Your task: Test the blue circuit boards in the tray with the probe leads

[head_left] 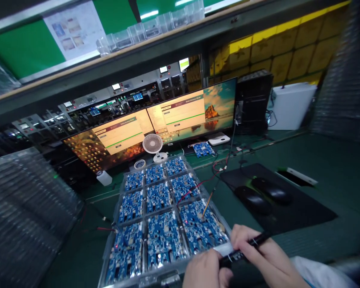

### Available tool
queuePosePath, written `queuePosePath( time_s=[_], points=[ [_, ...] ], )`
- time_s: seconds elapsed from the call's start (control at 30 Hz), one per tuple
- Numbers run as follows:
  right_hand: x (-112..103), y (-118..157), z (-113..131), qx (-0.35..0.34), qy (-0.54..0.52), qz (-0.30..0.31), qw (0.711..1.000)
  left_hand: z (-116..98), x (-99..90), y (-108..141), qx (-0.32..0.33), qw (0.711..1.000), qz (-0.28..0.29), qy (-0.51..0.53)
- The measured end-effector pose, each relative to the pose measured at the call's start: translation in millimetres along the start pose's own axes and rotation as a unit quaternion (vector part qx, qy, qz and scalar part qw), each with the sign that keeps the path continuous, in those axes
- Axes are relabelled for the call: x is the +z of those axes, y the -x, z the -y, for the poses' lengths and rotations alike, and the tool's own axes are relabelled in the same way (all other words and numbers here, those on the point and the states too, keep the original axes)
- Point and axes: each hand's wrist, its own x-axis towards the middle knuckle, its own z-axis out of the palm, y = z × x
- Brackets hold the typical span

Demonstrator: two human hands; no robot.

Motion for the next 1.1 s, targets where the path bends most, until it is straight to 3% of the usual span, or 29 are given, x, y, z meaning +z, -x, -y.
queuePosePath(
  time_s=[0.07, 0.13, 0.17, 0.23, 0.3, 0.37, 0.43, 0.5, 0.57, 0.6, 0.63, 0.67, 0.7, 0.73, 0.77, 0.87, 0.97, 1.1],
  points=[
    [-1.6, -3.5, 3.9, -0.012, -0.016, -0.012, 1.000, -2.1, 1.4, 1.1, 0.021, 0.996, 0.013, 0.081],
    [-3.3, -7.5, 7.3, -0.012, -0.041, -0.010, 0.999, -8.0, -2.8, 4.2, 0.019, 0.967, 0.068, 0.246],
    [-3.7, -9.1, 8.8, -0.007, -0.058, -0.007, 0.998, -12.5, -6.5, 5.9, 0.007, 0.933, 0.112, 0.342],
    [-3.0, -10.9, 11.4, 0.002, -0.092, 0.006, 0.996, -23.5, -16.0, 8.4, -0.017, 0.836, 0.212, 0.506],
    [-0.5, -11.1, 13.7, 0.011, -0.119, 0.015, 0.993, -33.4, -26.7, 9.4, -0.018, 0.750, 0.289, 0.595],
    [0.9, -11.5, 15.7, 0.022, -0.135, 0.024, 0.990, -38.0, -36.1, 9.3, -0.020, 0.704, 0.332, 0.627],
    [-3.6, -14.7, 18.0, 0.039, -0.158, 0.018, 0.987, -34.9, -41.7, 9.0, -0.038, 0.693, 0.351, 0.629],
    [-17.2, -21.9, 20.5, 0.049, -0.206, -0.034, 0.977, -25.8, -42.8, 9.3, -0.053, 0.702, 0.354, 0.615],
    [-37.4, -31.7, 21.4, 0.039, -0.264, -0.154, 0.951, -15.5, -40.7, 10.2, -0.060, 0.719, 0.338, 0.604],
    [-47.3, -36.6, 20.4, 0.037, -0.264, -0.229, 0.936, -11.4, -39.2, 10.5, -0.060, 0.747, 0.308, 0.586],
    [-55.3, -40.9, 18.1, 0.049, -0.236, -0.278, 0.930, -8.7, -37.6, 10.4, -0.055, 0.796, 0.257, 0.546],
    [-60.3, -44.3, 14.4, 0.074, -0.198, -0.284, 0.935, -7.2, -36.2, 9.7, -0.042, 0.859, 0.185, 0.475],
    [-61.8, -46.8, 9.3, 0.093, -0.147, -0.268, 0.947, -6.8, -34.9, 8.3, -0.020, 0.922, 0.104, 0.373],
    [-59.8, -48.3, 3.1, 0.112, -0.098, -0.226, 0.963, -7.1, -33.8, 6.1, 0.008, 0.966, 0.030, 0.256],
    [-54.8, -49.1, -3.9, 0.125, -0.057, -0.176, 0.975, -7.7, -32.6, 3.2, 0.035, 0.989, -0.019, 0.144],
    [-31.8, -50.2, -25.4, 0.129, -0.013, -0.084, 0.988, -7.9, -28.4, -6.3, 0.088, 0.995, -0.036, -0.037],
    [-14.2, -53.4, -42.3, 0.126, -0.008, -0.070, 0.990, -4.9, -24.3, -11.5, 0.076, 0.993, -0.021, -0.085],
    [-6.2, -59.4, -57.3, 0.120, 0.010, -0.069, 0.990, -1.8, -21.6, -11.6, 0.058, 0.994, -0.022, -0.092]
  ],
)
